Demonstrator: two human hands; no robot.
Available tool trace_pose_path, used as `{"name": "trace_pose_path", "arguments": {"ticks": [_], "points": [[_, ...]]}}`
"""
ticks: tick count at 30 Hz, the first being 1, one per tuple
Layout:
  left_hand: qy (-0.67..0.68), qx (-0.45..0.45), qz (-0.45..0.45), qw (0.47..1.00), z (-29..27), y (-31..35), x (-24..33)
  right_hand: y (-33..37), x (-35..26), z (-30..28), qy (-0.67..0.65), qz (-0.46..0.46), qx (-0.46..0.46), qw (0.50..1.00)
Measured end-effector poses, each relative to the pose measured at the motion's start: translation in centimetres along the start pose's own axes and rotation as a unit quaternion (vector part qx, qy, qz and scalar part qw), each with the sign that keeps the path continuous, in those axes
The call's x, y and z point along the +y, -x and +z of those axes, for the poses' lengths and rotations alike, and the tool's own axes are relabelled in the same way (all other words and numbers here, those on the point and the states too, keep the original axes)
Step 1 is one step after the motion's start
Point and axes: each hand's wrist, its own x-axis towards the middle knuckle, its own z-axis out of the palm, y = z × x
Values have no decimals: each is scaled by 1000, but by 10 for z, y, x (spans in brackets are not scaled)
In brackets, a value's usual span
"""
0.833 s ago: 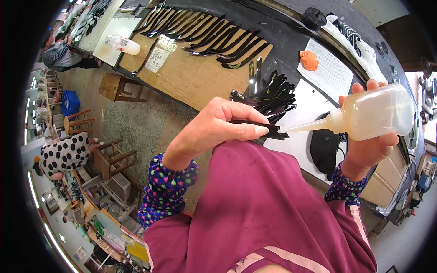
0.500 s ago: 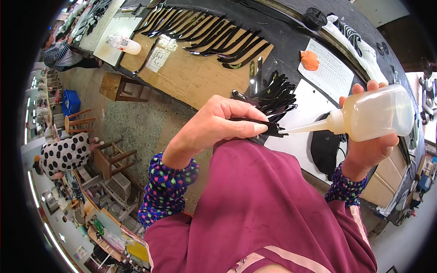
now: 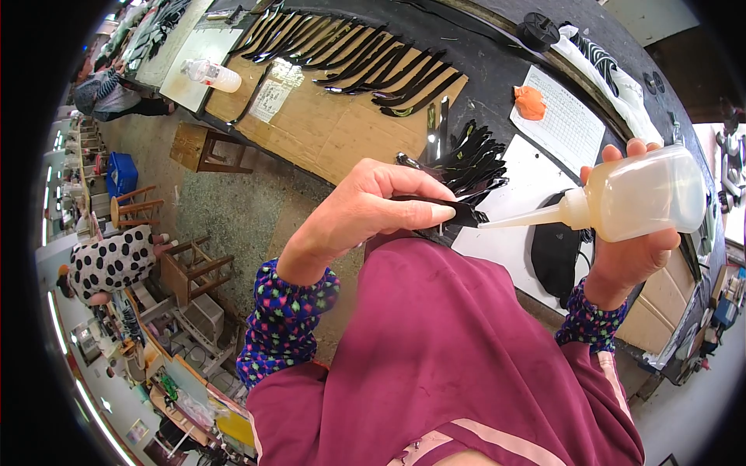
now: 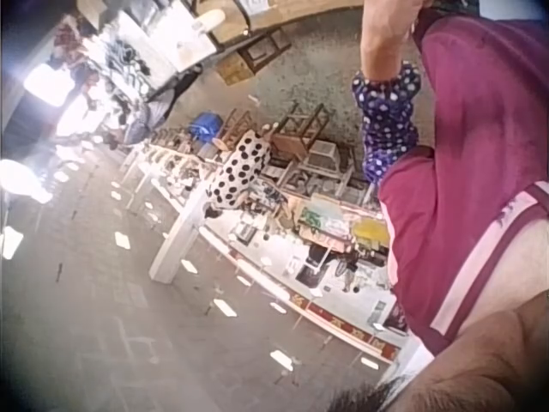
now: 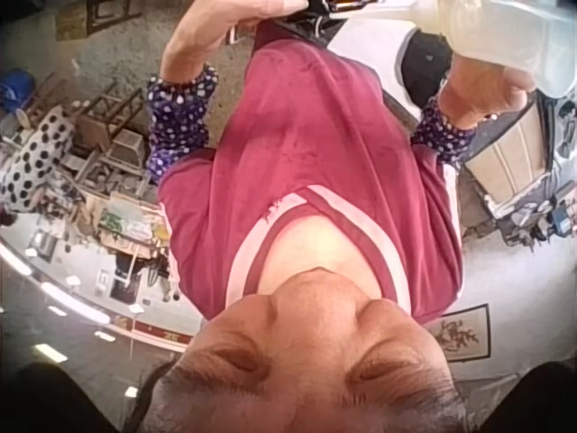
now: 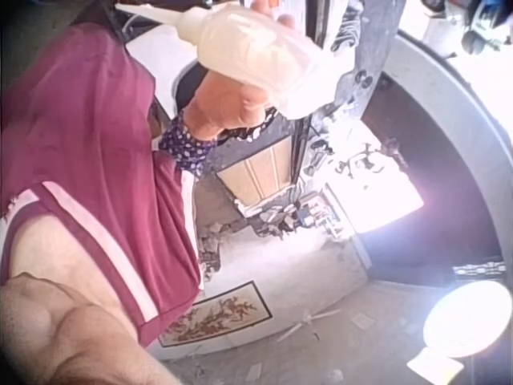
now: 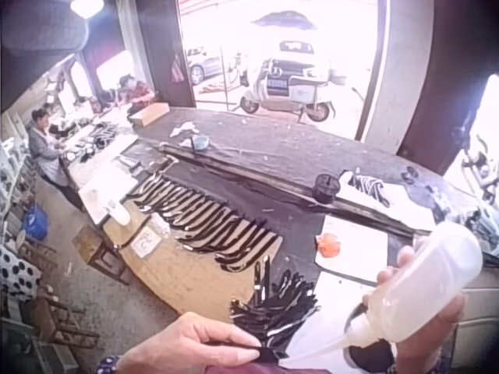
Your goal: Applying glue to black shoe straps using a squeeze bottle on a factory workbench.
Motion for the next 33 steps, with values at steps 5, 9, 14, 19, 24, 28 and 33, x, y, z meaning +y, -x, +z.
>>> {"name": "trace_pose_path", "arguments": {"ticks": [5, 9, 14, 19, 24, 28, 33], "points": [[-2, -32, 10, 999, -5, 0, 1, 1, 1, -2, -7, 5, -2, 1000], [-2, 5, 13, 1000, -1, -2, -2, 2, 1, -2, -8, 7, -7, 1000], [4, -22, -7, 1000, -8, -1, -5, 2, 0, -5, -15, 16, -23, 1000], [-1, -18, -5, 1000, -10, -2, -10, 0, 3, 1, -18, -14, -11, 1000], [16, -18, -11, 1000, -19, 3, -14, -3, 11, 12, 9, 0, -5, 1000], [36, 5, -9, 999, -37, 6, -17, -9, 21, 12, 41, 38, -23, 998], [15, 204, 37, 978, -122, 3, -41, -16, 42, -5, 95, 61, 20, 993]]}}
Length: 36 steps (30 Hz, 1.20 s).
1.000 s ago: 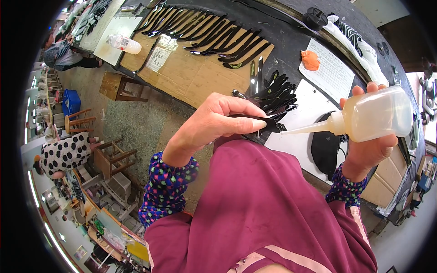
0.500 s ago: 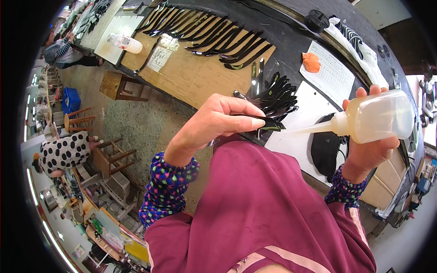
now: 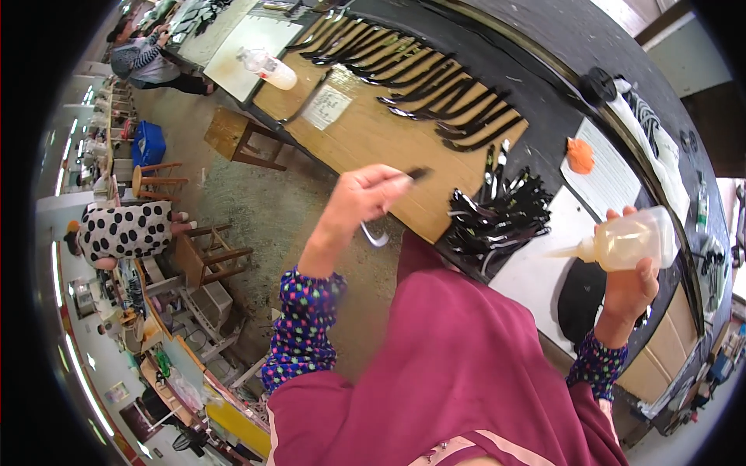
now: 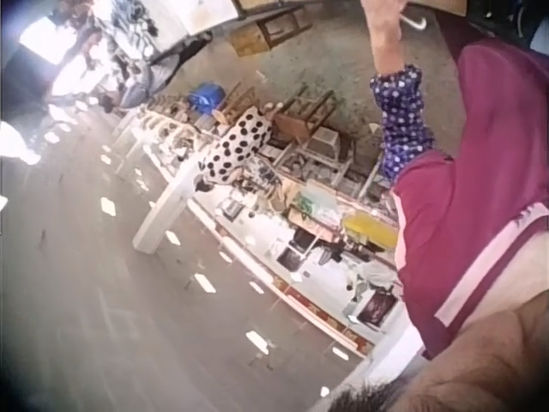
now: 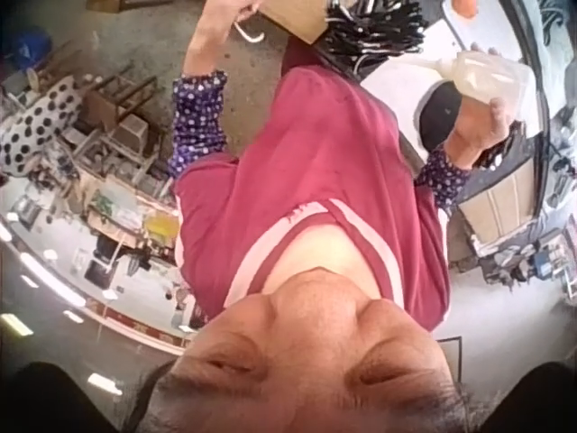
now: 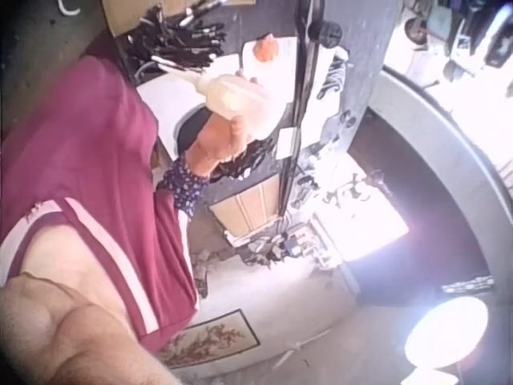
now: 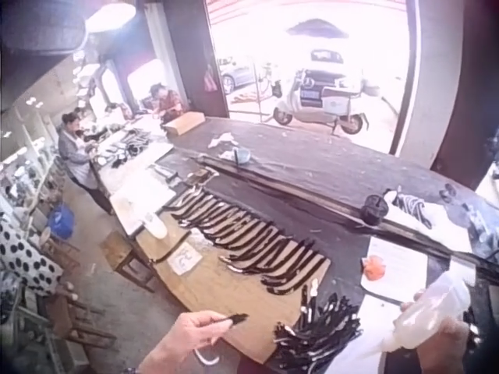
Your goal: Applying glue to black shoe straps using a squeeze bottle on a factory workbench.
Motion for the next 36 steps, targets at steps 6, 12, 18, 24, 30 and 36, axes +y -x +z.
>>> {"name": "trace_pose_path", "arguments": {"ticks": [6, 12, 18, 24, 30, 36], "points": [[-174, 292, 68, 938, -157, -113, -77, -14, 23, 5, -49, 17, 70, 996], [-289, 414, 150, 850, -214, -233, -89, -27, 37, 27, -46, 26, 127, 990], [-328, 395, 222, 829, -233, -294, -98, -29, 43, 25, -33, 21, 179, 983], [-581, 508, 154, 617, -170, -257, -74, -22, 33, 13, -45, -14, 206, 977], [-333, 225, 309, 862, 52, -174, -87, -1, 8, -14, -74, -68, 218, 971], [-368, 80, 207, 903, 219, -119, -169, 28, -14, -40, -94, -83, 208, 970]]}}
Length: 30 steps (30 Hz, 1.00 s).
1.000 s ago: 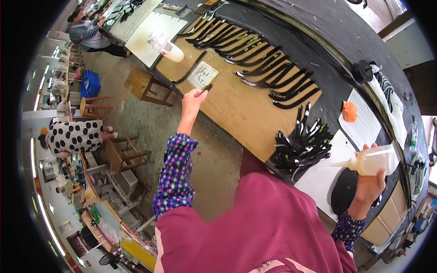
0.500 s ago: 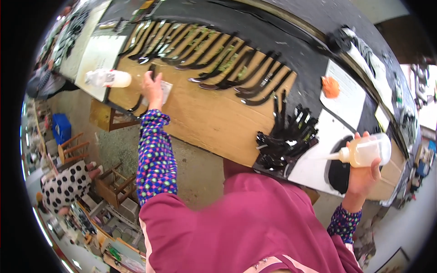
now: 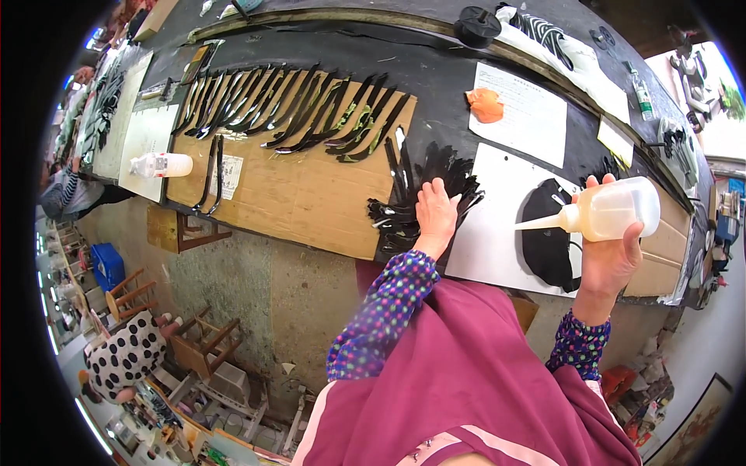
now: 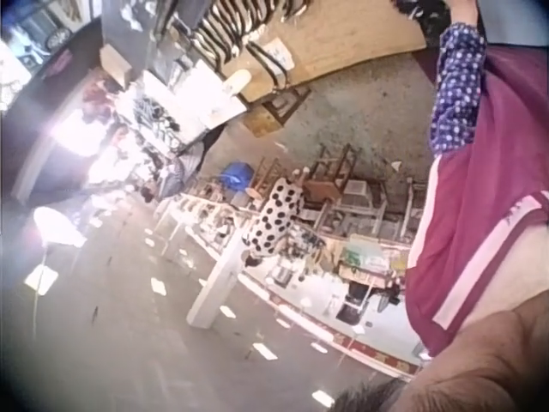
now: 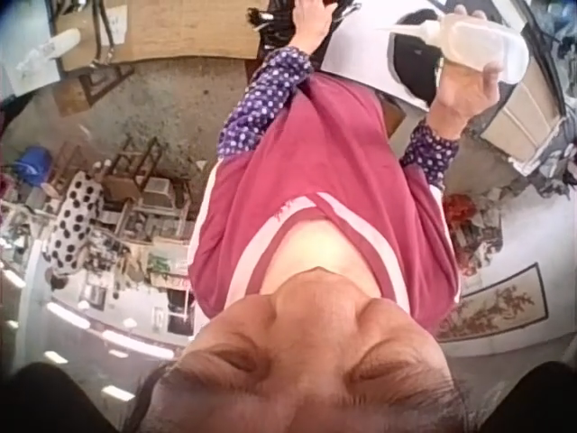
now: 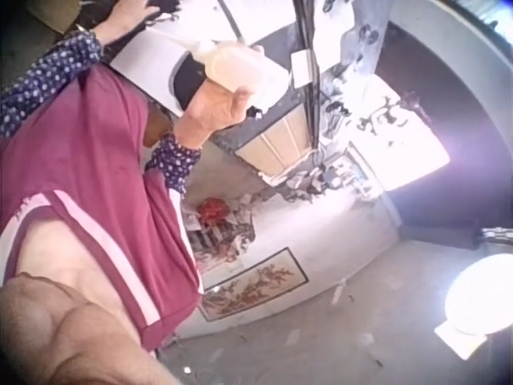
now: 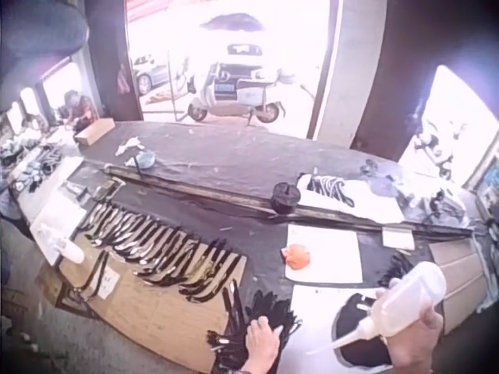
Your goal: Applying glue to black shoe straps using a squeeze bottle on a factory workbench.
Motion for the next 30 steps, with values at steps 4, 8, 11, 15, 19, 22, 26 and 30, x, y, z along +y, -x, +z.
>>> {"name": "trace_pose_path", "arguments": {"ticks": [4, 8, 11, 15, 19, 22, 26, 30], "points": [[-46, -21, -13, 999, 8, -7, -4, 3, -13, -18, -3, 3, 7, 1000], [-11, -8, -6, 1000, 7, -8, -16, 0, -16, -26, -8, 10, -13, 1000], [20, 18, 0, 1000, 5, -4, -4, -5, -17, -30, -31, 11, -29, 999], [-85, 34, 86, 992, 23, -1, -5, -8, -22, -31, -35, 13, -45, 998], [-115, 2, 33, 993, 31, -3, -11, -6, -26, -35, -55, 13, -57, 997], [-100, 25, -4, 995, 31, 2, -9, -6, -27, -40, -51, 16, -51, 997], [-104, 27, -19, 994, 22, 7, -7, -5, -28, -42, -54, 19, -56, 997], [-150, -8, 26, 988, 14, 10, -2, -3, -27, -40, -62, 19, -67, 996]]}}
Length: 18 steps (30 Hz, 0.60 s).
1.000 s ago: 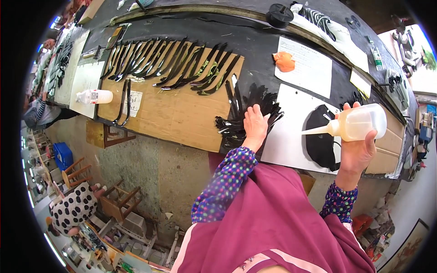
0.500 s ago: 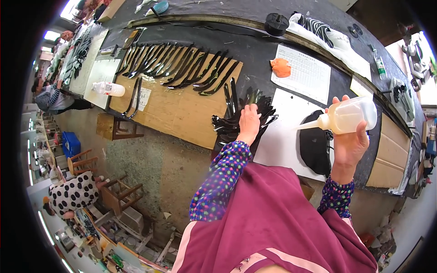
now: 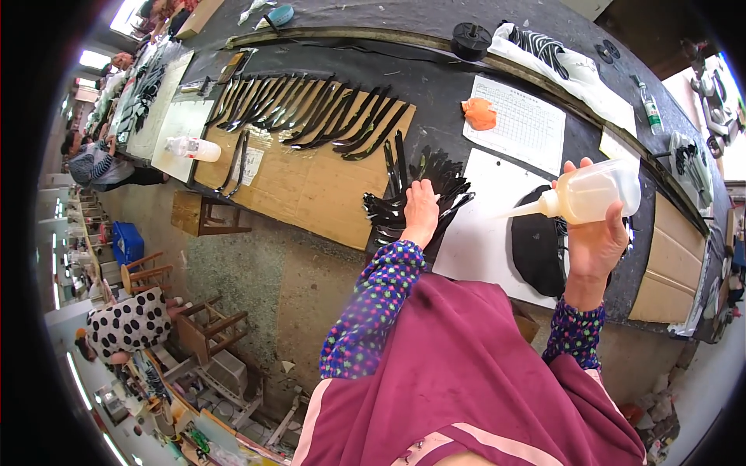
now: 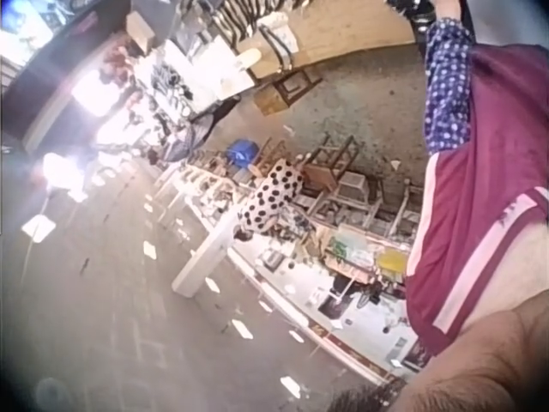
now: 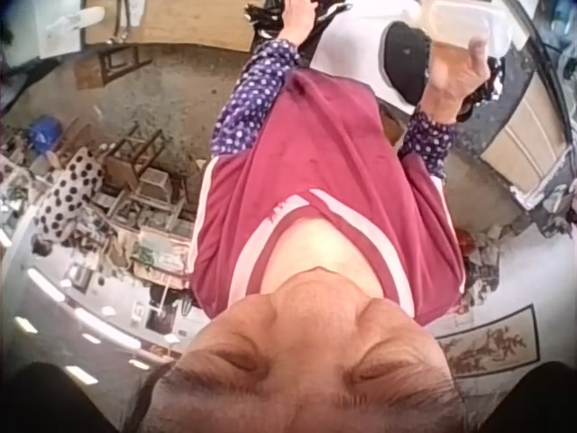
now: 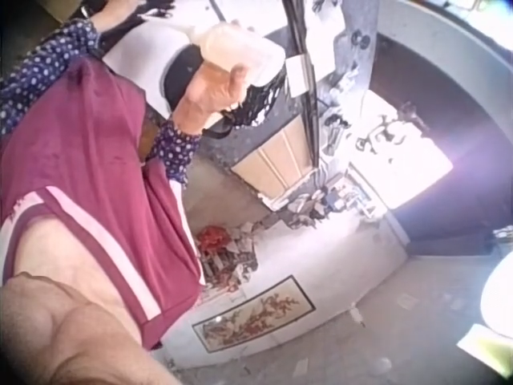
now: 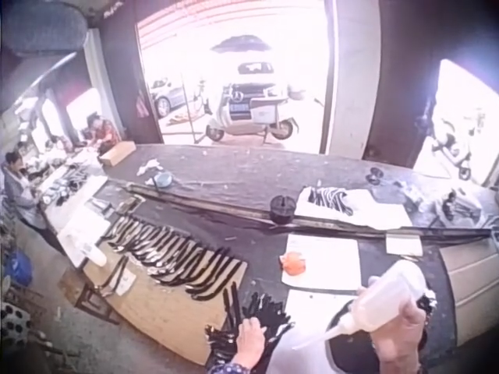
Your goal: Applying glue to black shoe straps using a squeeze bottle on a factory workbench.
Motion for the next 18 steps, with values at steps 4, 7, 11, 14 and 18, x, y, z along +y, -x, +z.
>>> {"name": "trace_pose_path", "arguments": {"ticks": [4, 7, 11, 14, 18], "points": [[28, 39, 68, 997, -2, 4, 4, 1, 1, 3, 0, 0, -3, 1000], [56, 37, 39, 997, 0, 2, 3, 2, 0, 2, 2, 4, -12, 1000], [94, -10, -43, 995, 4, -3, -4, 0, 0, 4, 2, 3, -16, 1000], [104, 31, -32, 994, 8, 0, -6, 0, 0, 5, 8, -2, -17, 1000], [102, 71, 13, 992, 0, 0, -12, 0, -1, 6, 10, -2, -12, 1000]]}}
